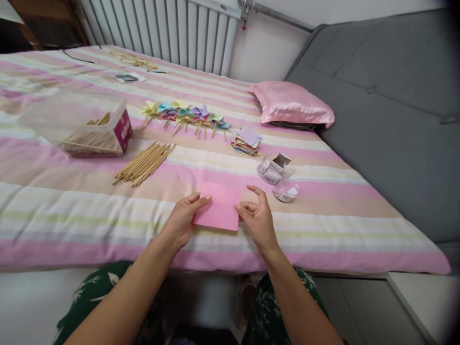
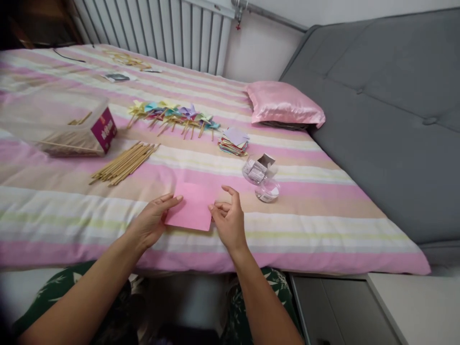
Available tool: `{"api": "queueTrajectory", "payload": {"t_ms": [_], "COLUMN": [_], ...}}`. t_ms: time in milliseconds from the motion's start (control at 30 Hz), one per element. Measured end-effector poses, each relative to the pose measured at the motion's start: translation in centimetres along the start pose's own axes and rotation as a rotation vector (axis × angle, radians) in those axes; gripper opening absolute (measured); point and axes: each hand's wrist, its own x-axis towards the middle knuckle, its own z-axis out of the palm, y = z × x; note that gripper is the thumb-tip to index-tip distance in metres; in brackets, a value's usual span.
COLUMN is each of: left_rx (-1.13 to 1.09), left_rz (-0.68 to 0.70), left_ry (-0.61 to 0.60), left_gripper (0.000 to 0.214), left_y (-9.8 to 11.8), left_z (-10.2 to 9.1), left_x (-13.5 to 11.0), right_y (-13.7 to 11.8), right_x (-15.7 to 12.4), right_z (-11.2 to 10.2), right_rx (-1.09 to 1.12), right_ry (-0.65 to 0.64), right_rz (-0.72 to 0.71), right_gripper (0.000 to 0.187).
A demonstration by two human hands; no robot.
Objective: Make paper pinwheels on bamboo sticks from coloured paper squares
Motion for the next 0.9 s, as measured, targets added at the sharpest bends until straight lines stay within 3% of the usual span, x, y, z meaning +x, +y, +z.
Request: {"api": "queueTrajectory", "payload": {"t_ms": [100,233,367,467,633,900], "left_rx": [0.036,0.046,0.029,0.05,0.046,0.136], "left_rz": [-0.097,-0.223,-0.204,-0.171,-0.176,-0.189], "left_ry": [-0.059,-0.092,-0.034,-0.006,-0.024,-0.111], "left_gripper": [0.019,0.019,0.015,0.008,0.008,0.019], "left_y": [0.1,0.3,0.6,0.8,0.9,0.4], "left_z": [-0.3,-0.6,-0.7,-0.9,-1.1,-1.0], "left_x": [0.2,0.1,0.1,0.2,0.2,-0.2], "right_y": [-0.4,-1.0,-1.3,-1.6,-1.7,-2.0], "right_x": [-0.2,-0.4,-0.4,-0.3,-0.3,0.1], "right_z": [-0.2,-0.5,-1.3,-1.6,-1.6,-1.9], "right_rx": [-0.007,0.021,0.008,-0.099,-0.198,-0.173], "right_ry": [-0.113,-0.281,-0.416,-0.511,-0.514,-0.517], "right_rz": [-0.042,-0.018,0.0,-0.072,-0.165,-0.155], "right_gripper": [0.055,0.027,0.026,0.025,0.017,0.012]}}
